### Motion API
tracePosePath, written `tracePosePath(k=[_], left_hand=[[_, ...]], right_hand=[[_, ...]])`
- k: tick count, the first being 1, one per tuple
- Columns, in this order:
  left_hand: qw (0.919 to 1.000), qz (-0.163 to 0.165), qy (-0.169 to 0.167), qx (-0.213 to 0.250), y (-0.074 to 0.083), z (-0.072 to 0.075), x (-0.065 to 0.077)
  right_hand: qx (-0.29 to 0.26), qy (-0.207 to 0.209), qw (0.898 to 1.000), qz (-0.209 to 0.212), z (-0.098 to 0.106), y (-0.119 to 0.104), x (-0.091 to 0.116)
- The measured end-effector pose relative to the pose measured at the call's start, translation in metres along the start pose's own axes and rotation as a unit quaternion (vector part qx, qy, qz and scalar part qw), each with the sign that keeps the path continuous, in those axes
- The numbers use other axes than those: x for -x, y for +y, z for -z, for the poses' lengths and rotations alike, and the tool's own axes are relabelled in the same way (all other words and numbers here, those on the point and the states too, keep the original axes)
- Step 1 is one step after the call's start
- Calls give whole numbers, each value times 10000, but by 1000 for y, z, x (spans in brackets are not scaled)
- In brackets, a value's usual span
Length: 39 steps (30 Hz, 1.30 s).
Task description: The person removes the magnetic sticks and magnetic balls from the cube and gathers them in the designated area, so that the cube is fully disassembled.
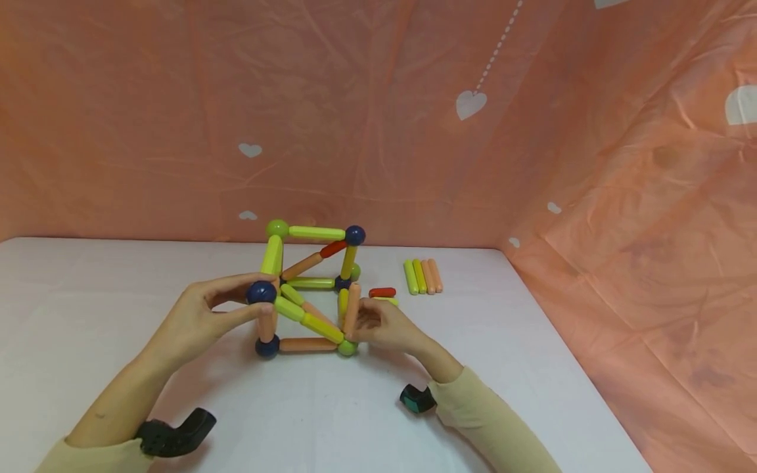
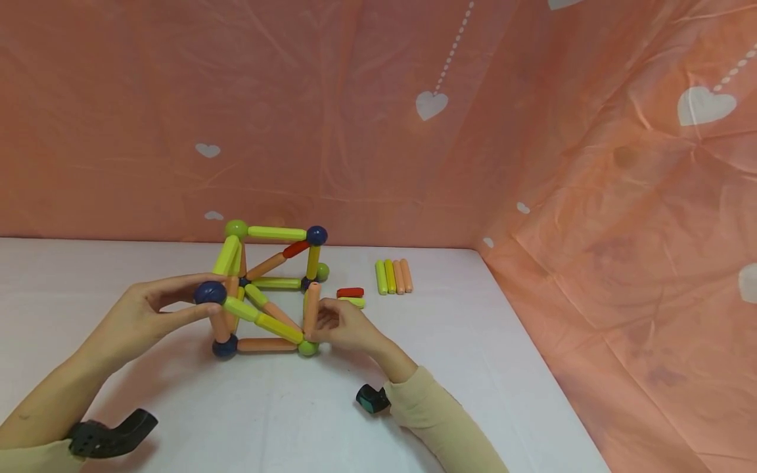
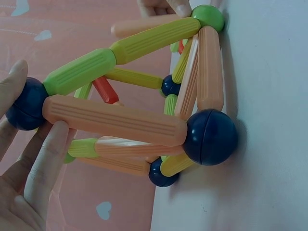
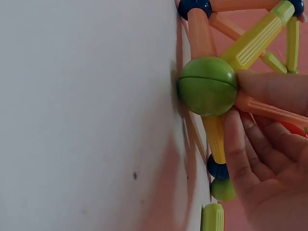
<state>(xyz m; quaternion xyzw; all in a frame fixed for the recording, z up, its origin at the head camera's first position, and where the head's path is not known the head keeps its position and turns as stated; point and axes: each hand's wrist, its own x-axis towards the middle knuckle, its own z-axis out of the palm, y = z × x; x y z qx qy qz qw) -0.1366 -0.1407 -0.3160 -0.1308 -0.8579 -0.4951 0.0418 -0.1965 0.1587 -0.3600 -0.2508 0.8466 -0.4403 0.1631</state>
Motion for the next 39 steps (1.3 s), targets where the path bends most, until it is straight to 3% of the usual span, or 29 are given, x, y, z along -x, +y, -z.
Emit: tracePosePath(k=[10,20,24,31,39], left_hand=[[10000,2,4,-10,-1,2,0],[9999,1,113,-34,-4,2,1],[9998,-94,149,-21,-5,2,1],[9999,-83,119,-6,-4,1,0],[9999,44,99,7,-2,0,1]], right_hand=[[94,422,9972,617,0,3,13],[-5,1574,9875,12,20,10,17],[-231,2082,9775,-250,36,22,21],[-662,3035,9486,-611,63,41,27],[-28,3463,9284,-1345,94,56,28]])
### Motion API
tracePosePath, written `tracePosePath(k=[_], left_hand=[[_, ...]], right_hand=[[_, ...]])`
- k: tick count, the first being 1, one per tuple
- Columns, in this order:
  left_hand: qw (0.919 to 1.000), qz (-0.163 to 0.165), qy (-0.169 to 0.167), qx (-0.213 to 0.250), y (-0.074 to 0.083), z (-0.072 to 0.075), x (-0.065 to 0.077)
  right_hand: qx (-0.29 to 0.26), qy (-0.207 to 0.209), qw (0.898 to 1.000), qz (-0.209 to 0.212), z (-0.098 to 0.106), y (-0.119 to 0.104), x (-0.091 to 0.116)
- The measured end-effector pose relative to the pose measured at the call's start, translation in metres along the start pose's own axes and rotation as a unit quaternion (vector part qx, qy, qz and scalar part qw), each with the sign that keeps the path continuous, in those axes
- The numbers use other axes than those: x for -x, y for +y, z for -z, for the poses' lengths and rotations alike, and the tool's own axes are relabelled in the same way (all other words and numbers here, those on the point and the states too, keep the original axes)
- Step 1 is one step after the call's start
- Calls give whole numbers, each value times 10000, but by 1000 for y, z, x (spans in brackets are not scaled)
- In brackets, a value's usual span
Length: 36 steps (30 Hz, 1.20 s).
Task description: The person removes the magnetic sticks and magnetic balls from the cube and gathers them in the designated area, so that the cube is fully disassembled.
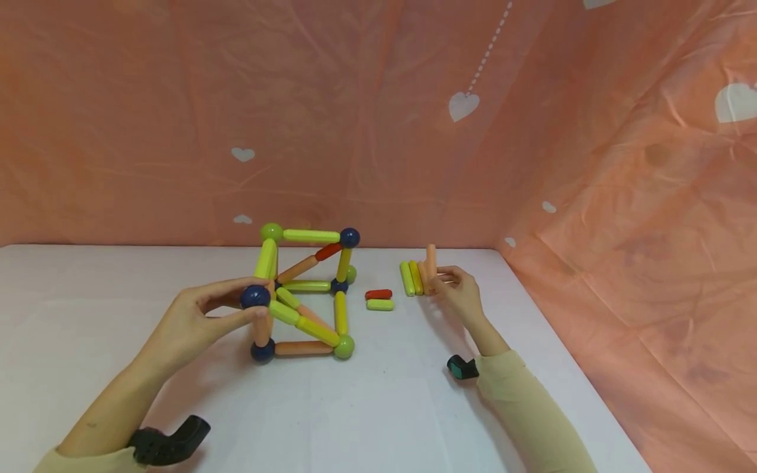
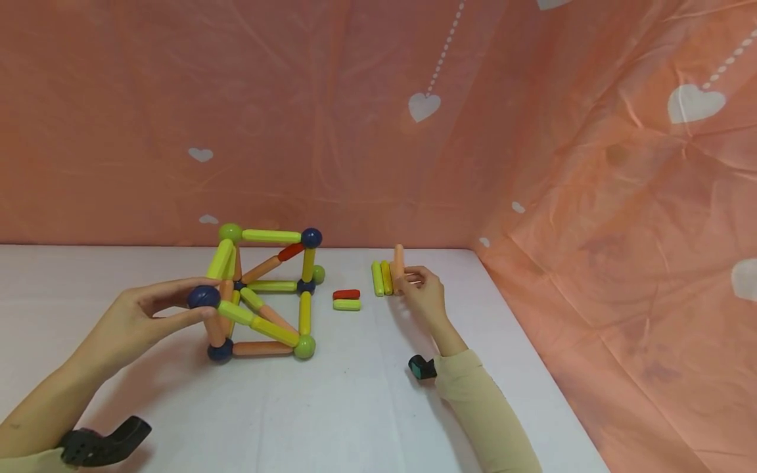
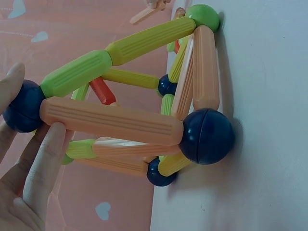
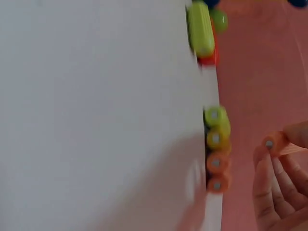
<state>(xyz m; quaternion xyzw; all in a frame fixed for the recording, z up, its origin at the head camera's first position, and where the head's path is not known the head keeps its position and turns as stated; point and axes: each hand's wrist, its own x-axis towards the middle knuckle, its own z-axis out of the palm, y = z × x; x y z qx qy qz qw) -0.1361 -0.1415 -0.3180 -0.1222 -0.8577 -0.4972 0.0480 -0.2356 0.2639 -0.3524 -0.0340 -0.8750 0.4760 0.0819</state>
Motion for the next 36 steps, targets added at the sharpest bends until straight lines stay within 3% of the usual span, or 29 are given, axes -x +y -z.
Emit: tracePosePath(k=[7,15,25,31,36], left_hand=[[10000,-49,4,73,1,-1,0],[10000,-6,19,7,2,-1,1],[9999,-89,-45,-107,2,1,0],[9996,-255,-115,-49,-1,3,-1],[9991,-371,-220,-14,-3,4,-2]], right_hand=[[774,144,9959,-455,14,10,-19],[657,-185,9922,-1043,16,20,-29],[752,-430,9898,-1131,14,25,-28],[935,-122,9942,-520,14,20,-15],[356,-177,9992,81,3,6,4]])
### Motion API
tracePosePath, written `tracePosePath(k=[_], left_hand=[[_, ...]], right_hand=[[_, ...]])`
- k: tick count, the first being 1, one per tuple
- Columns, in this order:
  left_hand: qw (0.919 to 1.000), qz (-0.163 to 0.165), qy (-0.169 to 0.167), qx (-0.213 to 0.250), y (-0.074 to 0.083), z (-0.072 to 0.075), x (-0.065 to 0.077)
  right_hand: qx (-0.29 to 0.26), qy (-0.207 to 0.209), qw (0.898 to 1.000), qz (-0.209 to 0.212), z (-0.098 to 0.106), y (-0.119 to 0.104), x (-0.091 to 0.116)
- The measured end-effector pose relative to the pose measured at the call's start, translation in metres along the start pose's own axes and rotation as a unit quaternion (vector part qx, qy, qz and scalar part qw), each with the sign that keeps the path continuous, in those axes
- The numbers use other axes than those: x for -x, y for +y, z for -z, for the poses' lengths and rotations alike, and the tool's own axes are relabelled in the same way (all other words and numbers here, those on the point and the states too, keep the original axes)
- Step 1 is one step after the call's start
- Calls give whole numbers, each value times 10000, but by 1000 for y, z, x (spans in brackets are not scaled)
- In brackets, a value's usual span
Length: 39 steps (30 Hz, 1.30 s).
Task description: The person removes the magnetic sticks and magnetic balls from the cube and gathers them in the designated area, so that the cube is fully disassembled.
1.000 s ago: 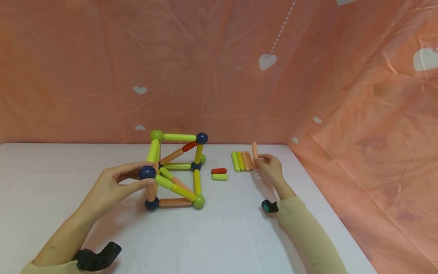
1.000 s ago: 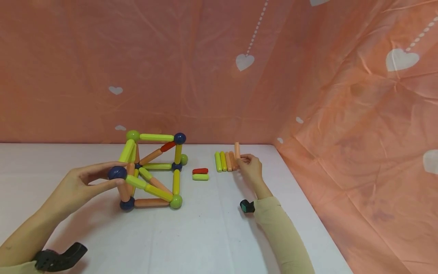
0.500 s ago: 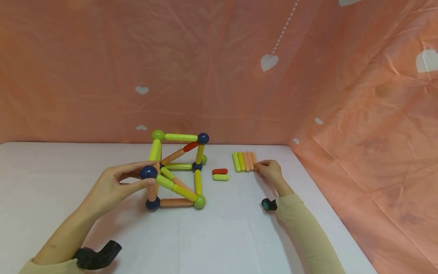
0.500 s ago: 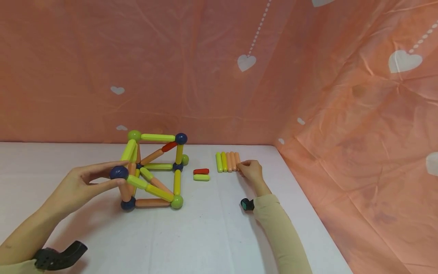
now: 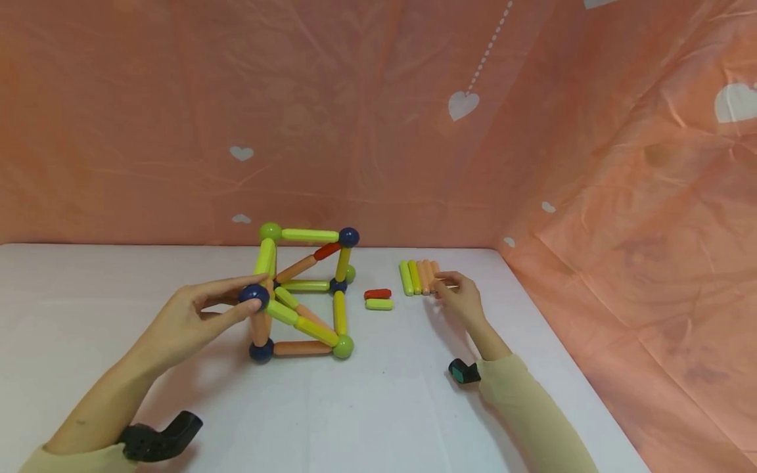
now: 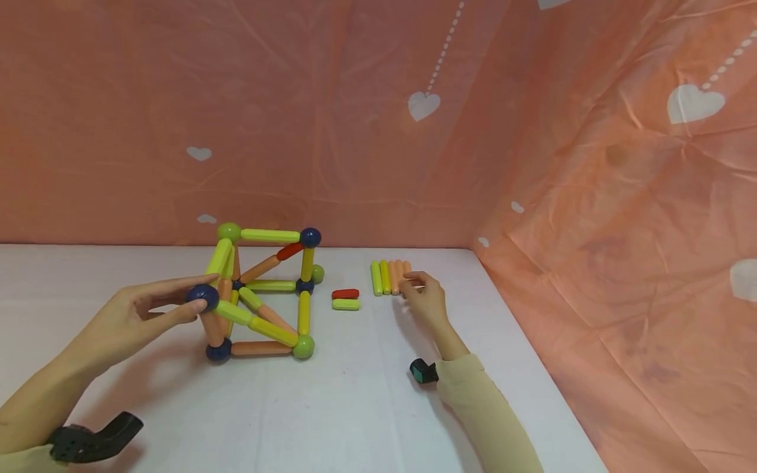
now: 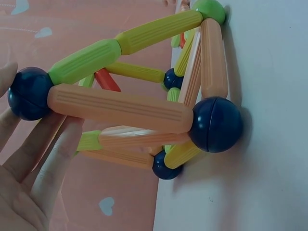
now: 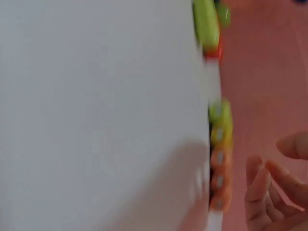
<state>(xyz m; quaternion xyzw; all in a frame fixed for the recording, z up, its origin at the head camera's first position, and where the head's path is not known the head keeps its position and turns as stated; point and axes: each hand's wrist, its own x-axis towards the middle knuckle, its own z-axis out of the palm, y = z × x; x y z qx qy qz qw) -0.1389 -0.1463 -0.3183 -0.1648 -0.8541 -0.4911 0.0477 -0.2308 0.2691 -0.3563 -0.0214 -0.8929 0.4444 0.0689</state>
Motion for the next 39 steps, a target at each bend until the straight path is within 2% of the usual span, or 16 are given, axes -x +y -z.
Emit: tracePosePath(k=[3,7,11,18,21,24,30,39], left_hand=[[10000,21,-54,32,0,1,0],[9998,49,-115,142,-1,1,0],[9992,55,-172,367,-1,0,-1],[9975,11,-173,678,-1,-1,0],[9975,20,-170,687,-1,-1,0],[9974,23,-164,696,0,-1,0],[9976,25,-179,669,1,-1,2],[9970,-114,-246,730,2,3,7]], right_hand=[[-431,-427,9976,331,-10,-11,12],[-773,-1136,9885,633,-25,-22,25],[-963,-1841,9758,677,-39,-31,38],[-1247,-2718,9515,719,-59,-43,52],[-1131,-3049,9426,763,-67,-48,56],[-889,-3168,9401,889,-75,-54,60],[-507,-3054,9435,1185,-82,-58,63],[-398,-3127,9413,1210,-82,-62,62]])
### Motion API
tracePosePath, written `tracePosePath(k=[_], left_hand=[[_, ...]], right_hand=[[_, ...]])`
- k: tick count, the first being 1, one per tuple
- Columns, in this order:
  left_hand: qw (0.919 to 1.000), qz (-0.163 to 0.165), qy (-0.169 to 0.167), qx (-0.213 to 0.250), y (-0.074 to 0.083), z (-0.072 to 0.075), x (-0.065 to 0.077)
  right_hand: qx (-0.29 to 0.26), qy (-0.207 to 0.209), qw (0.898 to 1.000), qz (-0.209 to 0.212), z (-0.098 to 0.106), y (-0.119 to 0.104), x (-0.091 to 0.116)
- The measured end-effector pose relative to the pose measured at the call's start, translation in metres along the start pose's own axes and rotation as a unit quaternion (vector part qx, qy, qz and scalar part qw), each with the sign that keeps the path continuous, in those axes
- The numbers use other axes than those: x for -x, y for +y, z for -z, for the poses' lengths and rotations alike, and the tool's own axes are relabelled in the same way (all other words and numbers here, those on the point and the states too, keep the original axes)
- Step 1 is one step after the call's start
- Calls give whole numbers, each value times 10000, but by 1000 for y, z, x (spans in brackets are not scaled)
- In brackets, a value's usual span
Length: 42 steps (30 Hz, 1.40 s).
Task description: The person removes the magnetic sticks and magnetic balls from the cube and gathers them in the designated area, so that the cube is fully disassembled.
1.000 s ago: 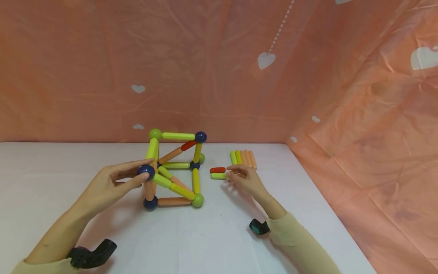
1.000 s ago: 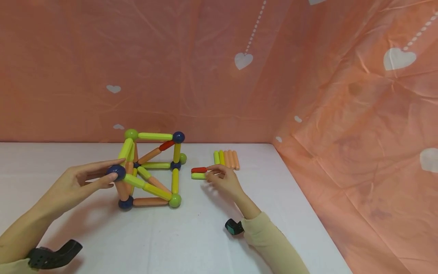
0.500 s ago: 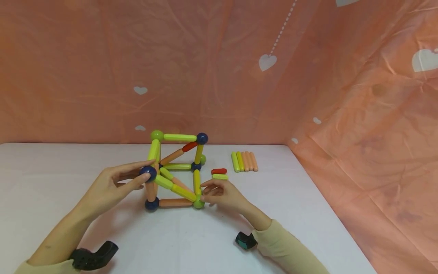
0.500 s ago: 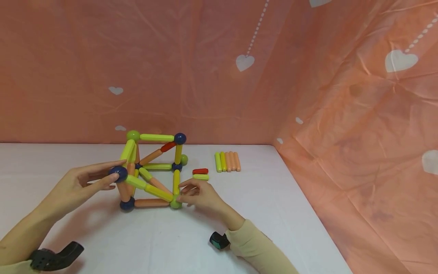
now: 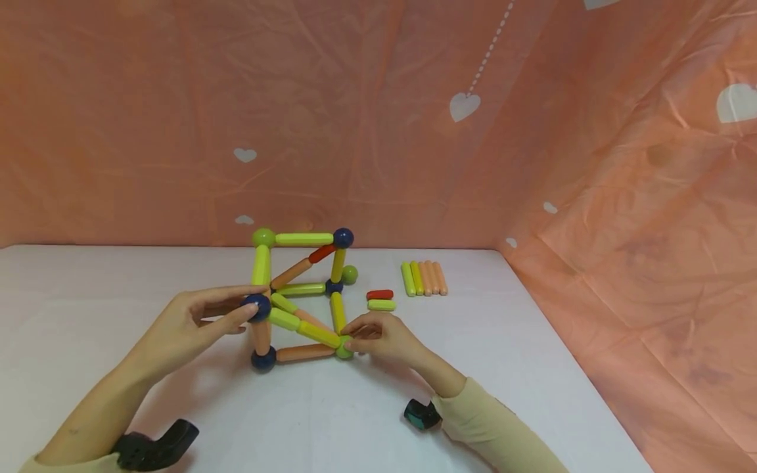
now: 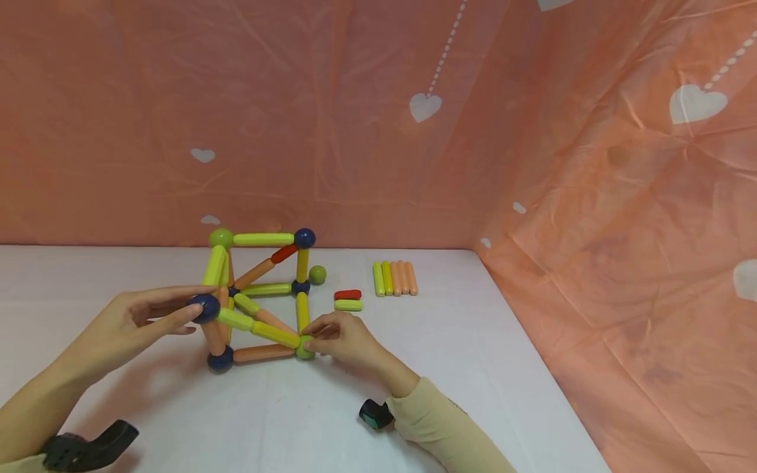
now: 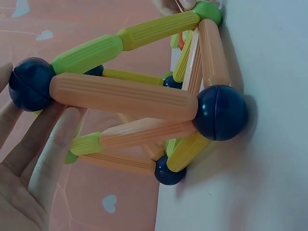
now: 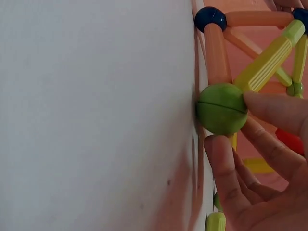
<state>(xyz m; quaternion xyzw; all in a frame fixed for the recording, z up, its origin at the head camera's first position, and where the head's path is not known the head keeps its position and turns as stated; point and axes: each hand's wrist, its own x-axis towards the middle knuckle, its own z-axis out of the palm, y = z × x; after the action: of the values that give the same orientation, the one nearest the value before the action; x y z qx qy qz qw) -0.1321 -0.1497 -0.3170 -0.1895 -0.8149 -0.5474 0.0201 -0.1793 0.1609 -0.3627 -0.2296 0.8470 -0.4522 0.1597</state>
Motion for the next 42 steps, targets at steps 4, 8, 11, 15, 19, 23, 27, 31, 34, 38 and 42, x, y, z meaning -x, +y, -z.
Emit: tracePosePath(k=[4,8,11,15,19,23,27,31,34,38,42], left_hand=[[9999,-33,-104,103,0,1,2],[9994,-73,-260,226,0,1,6],[9990,-112,-405,176,4,1,9],[9992,-69,-331,-208,11,-2,11],[9983,137,-68,-569,17,-6,12],[9964,213,67,-814,20,-6,13],[9933,70,555,-1014,17,3,8],[9749,-155,1849,-1232,8,10,-12],[9709,-262,2034,-1233,0,13,-27],[9892,-88,1176,-871,-7,15,-35],[9904,258,1028,-885,-6,18,-31]], right_hand=[[21,-50,9999,-97,1,0,0],[124,-11,9999,-71,3,1,-2],[202,78,9998,-32,6,2,-5],[236,207,9995,47,9,2,-9],[210,198,9995,142,9,2,-10],[149,158,9996,179,8,1,-9],[150,157,9996,164,6,1,-10],[275,274,9992,127,5,2,-10],[312,336,9989,78,3,2,-10],[337,423,9985,59,1,1,-11],[341,676,9971,-9,1,1,-16]])
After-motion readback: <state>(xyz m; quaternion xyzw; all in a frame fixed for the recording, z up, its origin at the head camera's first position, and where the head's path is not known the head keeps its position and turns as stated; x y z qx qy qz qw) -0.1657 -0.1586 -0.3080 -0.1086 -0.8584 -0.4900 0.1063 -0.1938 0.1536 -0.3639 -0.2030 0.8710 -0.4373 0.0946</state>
